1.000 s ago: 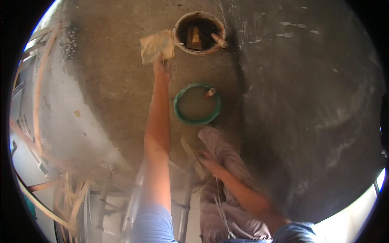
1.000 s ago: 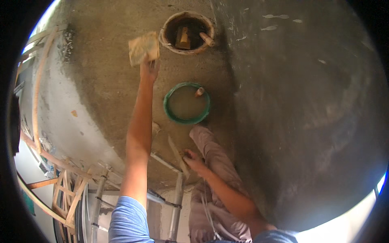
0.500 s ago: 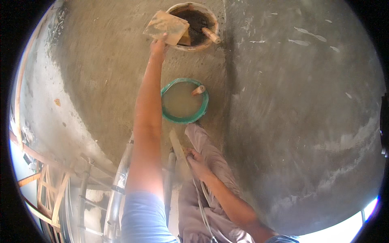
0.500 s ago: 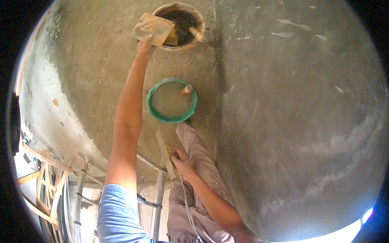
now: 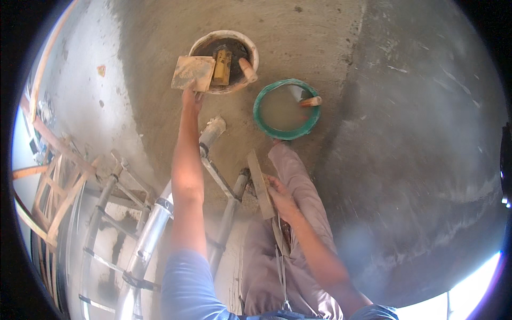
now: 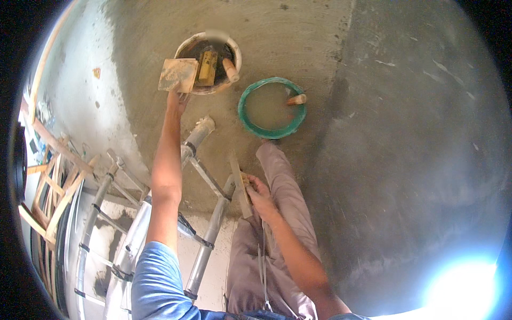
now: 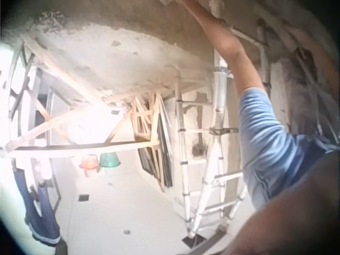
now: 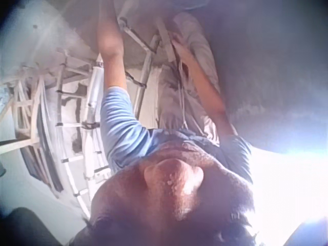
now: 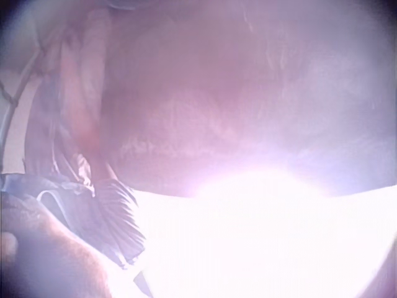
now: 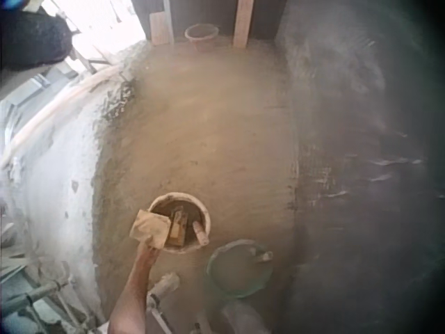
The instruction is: The person applies wet plaster to a section of a wall, using a wooden trowel and a hawk. They pick up plaster from a bucket, spread it onto the wall with the trowel, and smooth the surface with their hand and the tool.
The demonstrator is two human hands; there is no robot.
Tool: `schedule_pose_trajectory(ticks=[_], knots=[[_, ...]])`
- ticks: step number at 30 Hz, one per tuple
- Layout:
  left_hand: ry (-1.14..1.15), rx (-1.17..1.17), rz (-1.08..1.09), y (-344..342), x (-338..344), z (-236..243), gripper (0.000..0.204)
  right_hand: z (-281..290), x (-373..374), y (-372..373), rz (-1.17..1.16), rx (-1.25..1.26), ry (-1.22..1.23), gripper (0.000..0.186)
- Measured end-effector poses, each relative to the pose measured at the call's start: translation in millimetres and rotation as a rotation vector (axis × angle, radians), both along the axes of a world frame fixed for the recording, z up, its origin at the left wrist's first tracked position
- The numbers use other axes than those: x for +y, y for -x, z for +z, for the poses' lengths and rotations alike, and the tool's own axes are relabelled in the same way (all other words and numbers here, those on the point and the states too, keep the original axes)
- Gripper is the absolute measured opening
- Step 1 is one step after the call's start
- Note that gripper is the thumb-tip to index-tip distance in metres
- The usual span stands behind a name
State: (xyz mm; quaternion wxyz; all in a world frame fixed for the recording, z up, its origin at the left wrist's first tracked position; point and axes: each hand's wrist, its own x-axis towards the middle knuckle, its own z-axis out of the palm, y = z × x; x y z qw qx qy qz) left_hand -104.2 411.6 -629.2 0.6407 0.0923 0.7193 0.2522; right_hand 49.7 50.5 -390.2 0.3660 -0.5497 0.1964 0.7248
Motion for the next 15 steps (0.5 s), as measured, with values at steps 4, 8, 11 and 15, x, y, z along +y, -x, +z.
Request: schedule_pose_trajectory(ticks=[4, 8, 11, 15], knots=[[-0.100, 0.018, 0.126, 4, -49, 40, 0.055, 8, 7, -8, -0.012, 0.045, 0.092, 0.035], [-0.137, -0.101, 0.065, -55, -105, 82, 0.055, 7, 0, -10, 0.045, -0.041, 0.097, 0.037], [-0.155, -0.056, 0.378, -95, -128, 88, 0.043, 3, -7, -22, -0.001, -0.034, 0.207, 0.038], [-0.069, -0.026, 0.683, -81, -125, 74, 0.034, 20, 13, -47, -0.330, 0.062, 0.350, 0.036]])
